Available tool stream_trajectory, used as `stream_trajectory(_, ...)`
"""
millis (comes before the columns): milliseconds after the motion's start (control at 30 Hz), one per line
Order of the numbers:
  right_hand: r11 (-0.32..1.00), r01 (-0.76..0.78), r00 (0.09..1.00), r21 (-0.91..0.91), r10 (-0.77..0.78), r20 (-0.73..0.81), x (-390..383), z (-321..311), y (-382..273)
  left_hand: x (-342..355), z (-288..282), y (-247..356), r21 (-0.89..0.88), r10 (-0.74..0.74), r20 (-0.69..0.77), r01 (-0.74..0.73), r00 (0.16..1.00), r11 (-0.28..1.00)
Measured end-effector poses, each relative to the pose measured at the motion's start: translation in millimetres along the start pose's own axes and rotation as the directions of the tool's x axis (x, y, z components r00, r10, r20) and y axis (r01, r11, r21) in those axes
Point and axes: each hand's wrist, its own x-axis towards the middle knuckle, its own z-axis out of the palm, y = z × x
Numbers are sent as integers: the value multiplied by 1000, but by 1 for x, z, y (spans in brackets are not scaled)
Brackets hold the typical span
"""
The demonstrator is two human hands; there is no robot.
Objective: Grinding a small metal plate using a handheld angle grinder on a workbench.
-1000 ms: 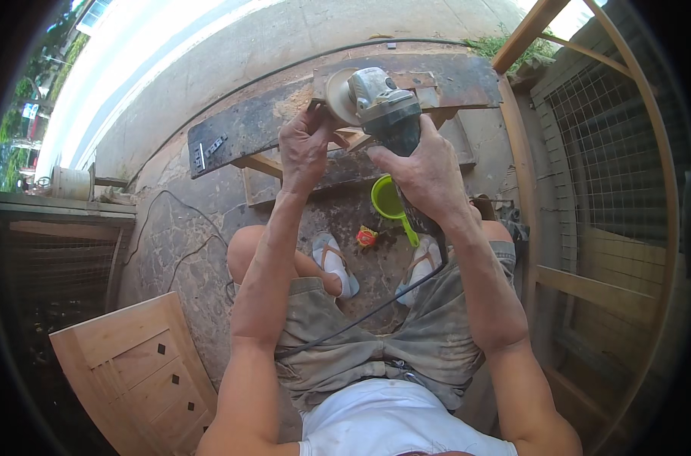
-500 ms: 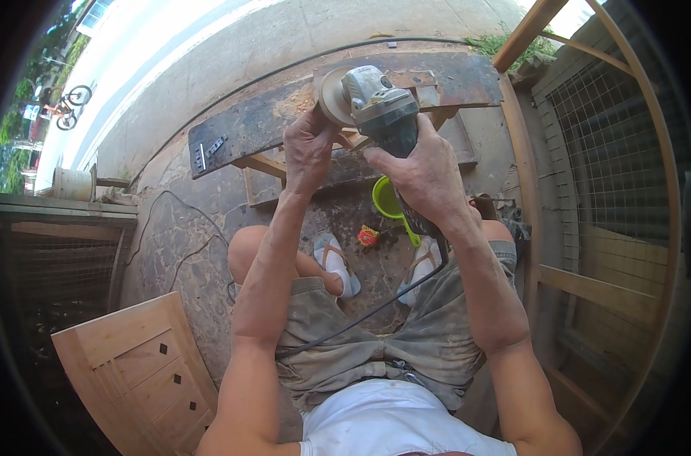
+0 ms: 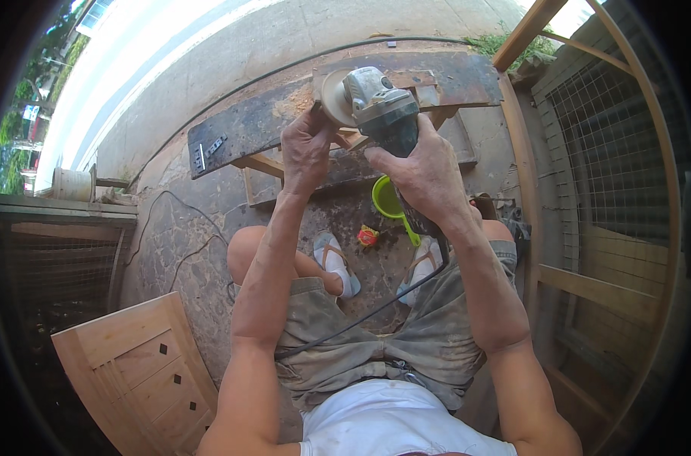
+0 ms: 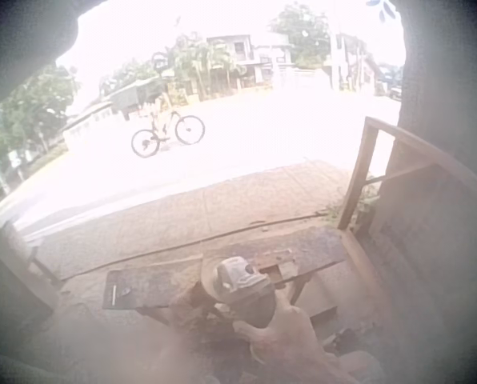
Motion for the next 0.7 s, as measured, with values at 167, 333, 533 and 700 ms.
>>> stream_trajectory(167, 999, -26, 1000, -35, 26, -4, 1, -3, 5, 2, 2, 12, -54, -1, 3, 1, 1000, 999)
stream_trajectory(333, 998, -25, 999, -51, 24, -30, 3, -2, 7, 3, -5, 16, -33, -2, -26, 1, 1000, 999)
stream_trajectory(533, 996, -40, 999, -81, 37, -37, 3, -6, 9, 3, -8, 20, -52, -8, -54, 5, 998, 999)
stream_trajectory(700, 991, -73, 995, -111, 65, -73, 10, -11, 16, 6, -26, 18, -174, -65, -99, 47, 993, 984)
